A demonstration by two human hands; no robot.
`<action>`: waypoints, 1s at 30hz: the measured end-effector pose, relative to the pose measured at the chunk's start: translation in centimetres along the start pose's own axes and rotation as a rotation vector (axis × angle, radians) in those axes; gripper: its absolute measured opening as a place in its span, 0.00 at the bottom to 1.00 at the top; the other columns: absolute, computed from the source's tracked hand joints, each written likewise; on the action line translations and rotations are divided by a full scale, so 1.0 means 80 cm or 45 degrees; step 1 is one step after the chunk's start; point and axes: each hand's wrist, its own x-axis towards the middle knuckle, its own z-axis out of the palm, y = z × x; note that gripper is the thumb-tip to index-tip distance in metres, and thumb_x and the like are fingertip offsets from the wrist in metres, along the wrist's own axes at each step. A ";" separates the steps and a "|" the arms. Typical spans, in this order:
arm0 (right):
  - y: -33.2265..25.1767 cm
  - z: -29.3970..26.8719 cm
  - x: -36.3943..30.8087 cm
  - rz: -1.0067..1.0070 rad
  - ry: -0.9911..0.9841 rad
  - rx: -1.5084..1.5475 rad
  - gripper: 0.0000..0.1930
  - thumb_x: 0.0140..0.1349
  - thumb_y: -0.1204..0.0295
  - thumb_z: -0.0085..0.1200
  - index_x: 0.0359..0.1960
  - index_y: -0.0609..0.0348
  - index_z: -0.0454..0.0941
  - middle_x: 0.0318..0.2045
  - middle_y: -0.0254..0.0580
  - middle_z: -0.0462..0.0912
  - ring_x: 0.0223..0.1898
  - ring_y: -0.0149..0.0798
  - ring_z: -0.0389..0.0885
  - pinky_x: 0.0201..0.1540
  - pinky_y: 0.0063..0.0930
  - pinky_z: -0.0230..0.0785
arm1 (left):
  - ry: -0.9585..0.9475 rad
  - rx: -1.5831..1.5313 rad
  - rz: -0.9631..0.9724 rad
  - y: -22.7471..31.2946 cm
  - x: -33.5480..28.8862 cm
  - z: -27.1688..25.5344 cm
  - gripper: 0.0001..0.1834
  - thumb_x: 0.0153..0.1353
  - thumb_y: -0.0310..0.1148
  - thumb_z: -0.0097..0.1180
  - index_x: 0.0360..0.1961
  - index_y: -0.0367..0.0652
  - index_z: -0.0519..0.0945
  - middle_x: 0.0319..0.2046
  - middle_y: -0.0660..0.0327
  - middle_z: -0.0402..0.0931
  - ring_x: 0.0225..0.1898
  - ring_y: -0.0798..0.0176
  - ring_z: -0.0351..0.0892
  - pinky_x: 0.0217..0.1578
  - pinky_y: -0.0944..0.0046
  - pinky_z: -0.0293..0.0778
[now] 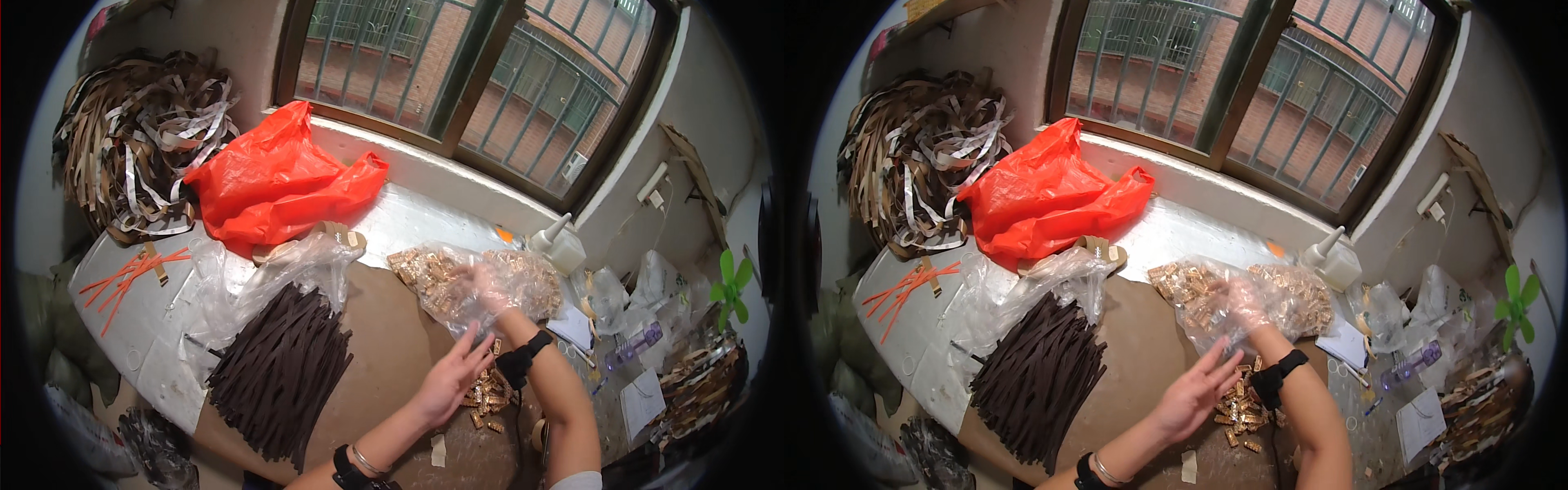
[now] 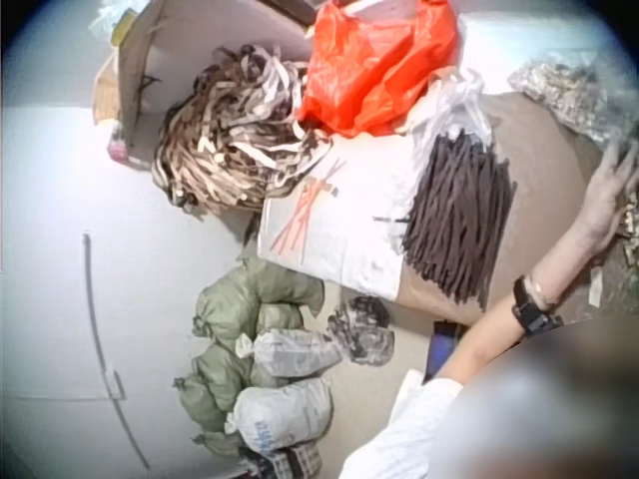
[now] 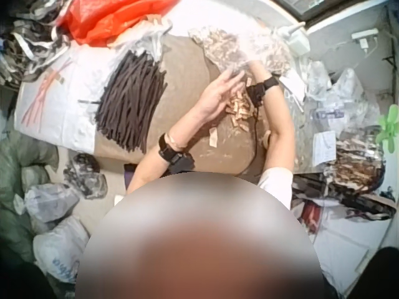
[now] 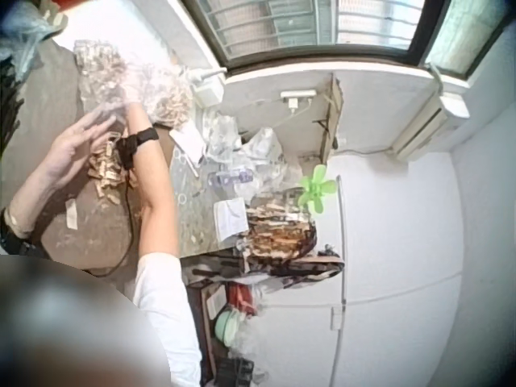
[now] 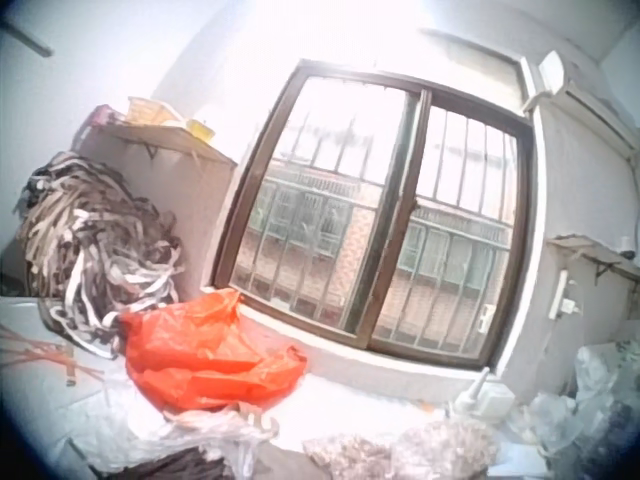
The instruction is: The recorder is shown sorting and bagging leather straps and metal decorative buckles.
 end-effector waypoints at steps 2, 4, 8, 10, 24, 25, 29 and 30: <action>-0.013 -0.027 -0.011 0.060 0.108 0.012 0.13 0.54 0.74 0.59 0.42 0.60 0.78 0.31 0.36 0.80 0.25 0.35 0.77 0.34 0.29 0.72 | -0.015 -0.068 -0.011 0.020 0.002 0.007 0.33 0.67 0.26 0.38 0.69 0.33 0.39 0.72 0.58 0.35 0.72 0.57 0.40 0.70 0.55 0.43; -0.039 -0.043 -0.039 0.095 0.201 0.031 0.12 0.57 0.73 0.58 0.41 0.63 0.78 0.29 0.32 0.80 0.20 0.30 0.74 0.29 0.24 0.72 | -0.070 0.025 -0.013 0.029 0.001 -0.002 0.33 0.68 0.26 0.38 0.69 0.33 0.40 0.72 0.58 0.34 0.72 0.58 0.40 0.69 0.55 0.44; -0.062 -0.082 -0.119 0.450 -0.147 0.918 0.12 0.63 0.67 0.54 0.43 0.62 0.76 0.25 0.40 0.77 0.21 0.24 0.72 0.14 0.12 0.57 | -0.080 0.234 -0.168 0.017 -0.005 0.005 0.27 0.69 0.30 0.41 0.67 0.33 0.54 0.70 0.57 0.47 0.70 0.59 0.48 0.67 0.58 0.50; -0.055 -0.088 -0.158 0.477 -0.233 1.159 0.11 0.64 0.67 0.52 0.43 0.62 0.75 0.28 0.42 0.77 0.21 0.22 0.72 0.12 0.09 0.51 | 0.045 0.255 -0.283 0.004 -0.009 0.009 0.24 0.69 0.30 0.41 0.64 0.33 0.60 0.66 0.57 0.58 0.66 0.60 0.57 0.65 0.61 0.56; -0.012 -0.068 -0.291 0.712 -0.321 1.266 0.19 0.71 0.61 0.39 0.54 0.59 0.71 0.31 0.43 0.79 0.22 0.24 0.72 0.15 0.10 0.58 | 0.312 0.316 -0.662 -0.032 -0.023 0.007 0.21 0.71 0.37 0.39 0.62 0.42 0.65 0.57 0.61 0.70 0.56 0.67 0.71 0.56 0.67 0.67; -0.011 -0.067 -0.291 0.762 -0.278 1.205 0.20 0.72 0.60 0.37 0.57 0.58 0.70 0.32 0.42 0.79 0.22 0.25 0.71 0.17 0.09 0.58 | 0.307 0.324 -0.654 -0.033 -0.023 0.007 0.21 0.71 0.37 0.39 0.63 0.42 0.64 0.58 0.61 0.70 0.56 0.67 0.71 0.56 0.66 0.66; 0.018 -0.075 -0.288 0.685 -0.346 1.122 0.22 0.73 0.61 0.34 0.60 0.61 0.67 0.40 0.46 0.81 0.23 0.26 0.75 0.20 0.12 0.65 | 0.316 0.345 -0.663 -0.033 -0.019 0.005 0.22 0.71 0.37 0.40 0.62 0.41 0.64 0.58 0.61 0.70 0.56 0.66 0.71 0.56 0.66 0.66; 0.021 -0.077 -0.288 0.683 -0.349 1.121 0.22 0.73 0.61 0.34 0.60 0.61 0.67 0.40 0.46 0.81 0.23 0.26 0.75 0.20 0.12 0.65 | 0.326 0.342 -0.675 -0.035 -0.019 0.003 0.22 0.70 0.36 0.41 0.62 0.41 0.64 0.58 0.61 0.70 0.56 0.67 0.71 0.56 0.66 0.67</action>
